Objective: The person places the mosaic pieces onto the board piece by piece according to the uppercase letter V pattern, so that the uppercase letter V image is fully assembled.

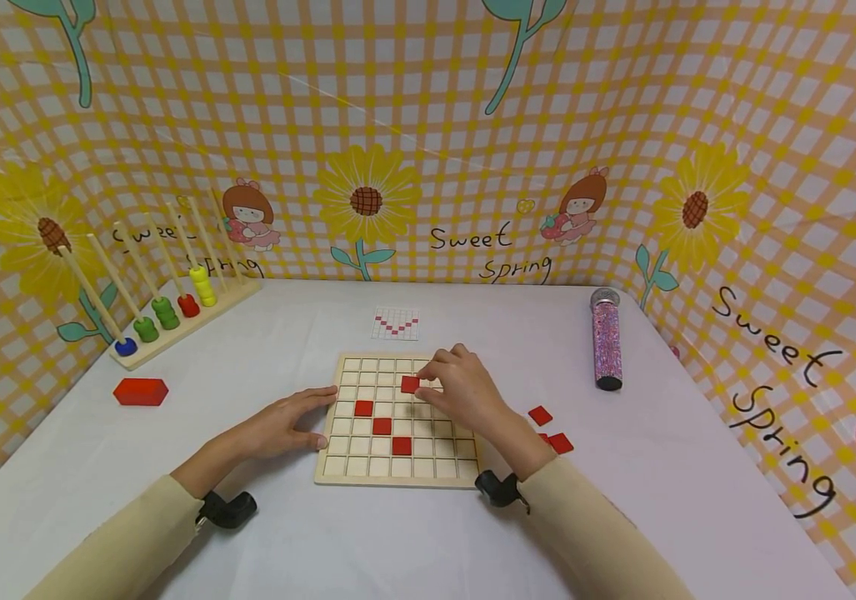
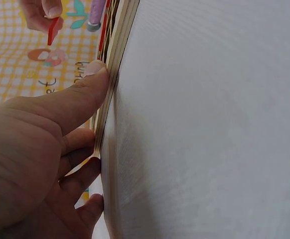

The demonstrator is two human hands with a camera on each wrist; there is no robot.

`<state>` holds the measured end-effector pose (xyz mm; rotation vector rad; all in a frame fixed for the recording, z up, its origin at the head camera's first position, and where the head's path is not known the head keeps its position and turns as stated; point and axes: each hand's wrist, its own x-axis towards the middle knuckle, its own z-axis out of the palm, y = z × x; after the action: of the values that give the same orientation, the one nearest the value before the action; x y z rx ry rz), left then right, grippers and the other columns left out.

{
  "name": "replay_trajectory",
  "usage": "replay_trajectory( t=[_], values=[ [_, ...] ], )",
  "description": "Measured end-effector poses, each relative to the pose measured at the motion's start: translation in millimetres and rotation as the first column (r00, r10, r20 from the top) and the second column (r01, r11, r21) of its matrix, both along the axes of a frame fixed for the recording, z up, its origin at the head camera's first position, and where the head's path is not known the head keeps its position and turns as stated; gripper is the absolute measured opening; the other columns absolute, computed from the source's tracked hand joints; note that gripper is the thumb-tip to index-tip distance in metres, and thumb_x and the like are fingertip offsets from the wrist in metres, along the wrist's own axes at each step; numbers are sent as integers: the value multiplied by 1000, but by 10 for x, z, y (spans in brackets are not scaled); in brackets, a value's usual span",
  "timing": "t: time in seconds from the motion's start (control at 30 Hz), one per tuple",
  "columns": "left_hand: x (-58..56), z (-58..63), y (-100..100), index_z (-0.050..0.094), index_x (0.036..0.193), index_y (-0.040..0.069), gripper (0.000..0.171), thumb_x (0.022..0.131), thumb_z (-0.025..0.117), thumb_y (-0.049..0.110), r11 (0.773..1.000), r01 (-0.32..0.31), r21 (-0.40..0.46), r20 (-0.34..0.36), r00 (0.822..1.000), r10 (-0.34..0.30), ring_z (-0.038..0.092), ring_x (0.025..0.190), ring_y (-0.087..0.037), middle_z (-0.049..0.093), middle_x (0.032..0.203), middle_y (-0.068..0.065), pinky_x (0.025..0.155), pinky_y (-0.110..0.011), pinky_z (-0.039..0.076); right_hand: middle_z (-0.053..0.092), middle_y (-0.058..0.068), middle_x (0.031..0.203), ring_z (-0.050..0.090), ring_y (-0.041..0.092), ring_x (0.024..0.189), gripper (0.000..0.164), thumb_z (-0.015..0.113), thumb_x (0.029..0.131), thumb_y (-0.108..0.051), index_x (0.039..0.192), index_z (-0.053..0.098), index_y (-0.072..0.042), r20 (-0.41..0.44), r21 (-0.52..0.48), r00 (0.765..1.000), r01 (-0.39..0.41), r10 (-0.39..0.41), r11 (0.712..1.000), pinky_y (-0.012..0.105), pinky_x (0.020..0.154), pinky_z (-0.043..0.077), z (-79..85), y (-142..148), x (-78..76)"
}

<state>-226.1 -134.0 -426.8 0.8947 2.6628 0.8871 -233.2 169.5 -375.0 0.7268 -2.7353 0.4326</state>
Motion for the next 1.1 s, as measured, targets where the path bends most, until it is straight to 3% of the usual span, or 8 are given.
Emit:
replay_trajectory(
  t=[1.1],
  values=[
    [-1, 4, 8, 39, 143, 2, 69, 87, 68, 30, 1000, -13, 8, 25, 1000, 13, 26, 143, -34, 31, 154, -11, 113, -54, 25, 67, 0, 92, 50, 19, 87, 21, 76, 79, -27, 95, 75, -12, -27, 5, 997, -72, 72, 997, 32, 76, 43, -27, -403, -126]
  ],
)
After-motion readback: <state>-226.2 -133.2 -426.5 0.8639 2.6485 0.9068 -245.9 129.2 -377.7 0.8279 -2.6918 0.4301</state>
